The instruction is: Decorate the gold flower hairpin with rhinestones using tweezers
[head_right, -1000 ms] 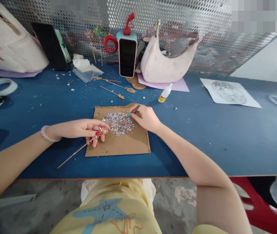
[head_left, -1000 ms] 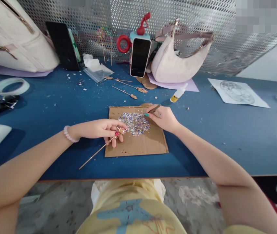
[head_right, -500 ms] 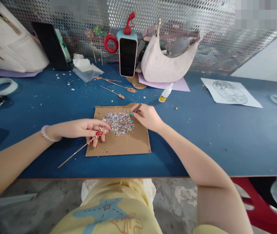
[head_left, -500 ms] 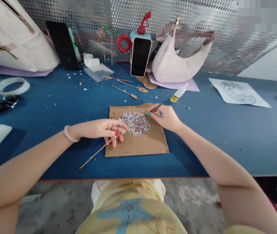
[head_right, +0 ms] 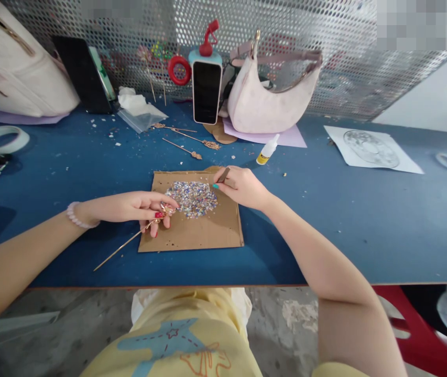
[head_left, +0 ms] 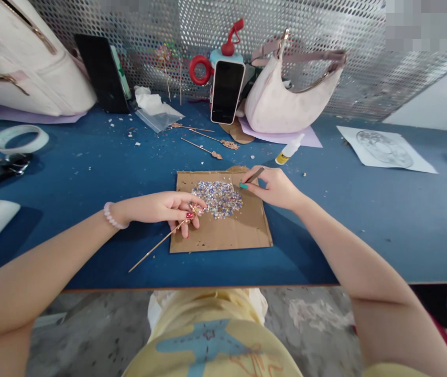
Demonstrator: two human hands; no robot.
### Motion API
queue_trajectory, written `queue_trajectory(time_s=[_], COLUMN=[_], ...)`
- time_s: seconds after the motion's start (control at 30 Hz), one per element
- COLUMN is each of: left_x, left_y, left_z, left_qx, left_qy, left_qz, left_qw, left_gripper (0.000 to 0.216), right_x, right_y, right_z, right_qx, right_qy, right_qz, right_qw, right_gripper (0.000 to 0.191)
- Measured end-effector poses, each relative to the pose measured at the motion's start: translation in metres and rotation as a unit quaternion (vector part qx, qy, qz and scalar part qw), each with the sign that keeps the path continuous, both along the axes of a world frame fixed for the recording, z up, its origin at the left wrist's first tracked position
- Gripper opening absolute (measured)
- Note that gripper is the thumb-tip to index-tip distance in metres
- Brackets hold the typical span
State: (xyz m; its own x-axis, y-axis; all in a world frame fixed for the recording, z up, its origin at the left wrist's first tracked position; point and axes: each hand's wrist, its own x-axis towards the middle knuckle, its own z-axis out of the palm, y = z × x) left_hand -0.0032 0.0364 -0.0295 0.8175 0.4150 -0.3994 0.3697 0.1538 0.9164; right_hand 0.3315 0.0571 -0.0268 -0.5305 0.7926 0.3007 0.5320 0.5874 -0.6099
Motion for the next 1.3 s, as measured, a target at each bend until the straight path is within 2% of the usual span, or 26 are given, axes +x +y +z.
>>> queue_trajectory(time_s=[0.17,0.43,0.73,1.3], left_x=[0.000,0.000,0.001,0.001], left_y=[0.000,-0.001,-0.001,-0.002], left_z=[0.000,0.002,0.001,0.002], left_qx=[-0.002,-0.001,-0.006,-0.005], left_qy=[-0.001,-0.001,-0.004,-0.008], left_qz=[0.003,0.006,0.007,0.010], left_qw=[1.000,1.000,1.000,1.000], left_gripper=[0.047,0.047,0.047,0.046], right_x=[0.006,0.004,0.007,-0.005], right_y=[0.002,0.001,0.003,-0.009], right_z=[0.005,0.005,0.005,0.007], right_qx=[0.002,-0.072,-0.087,-0.092], right_qy=[-0.002,0.007,-0.005,0.002], right_qz=[0.048,0.125,0.105,0.142], right_qw=[0.999,0.990,0.991,0.986], right_gripper=[0.014,0.020,0.018,0.016])
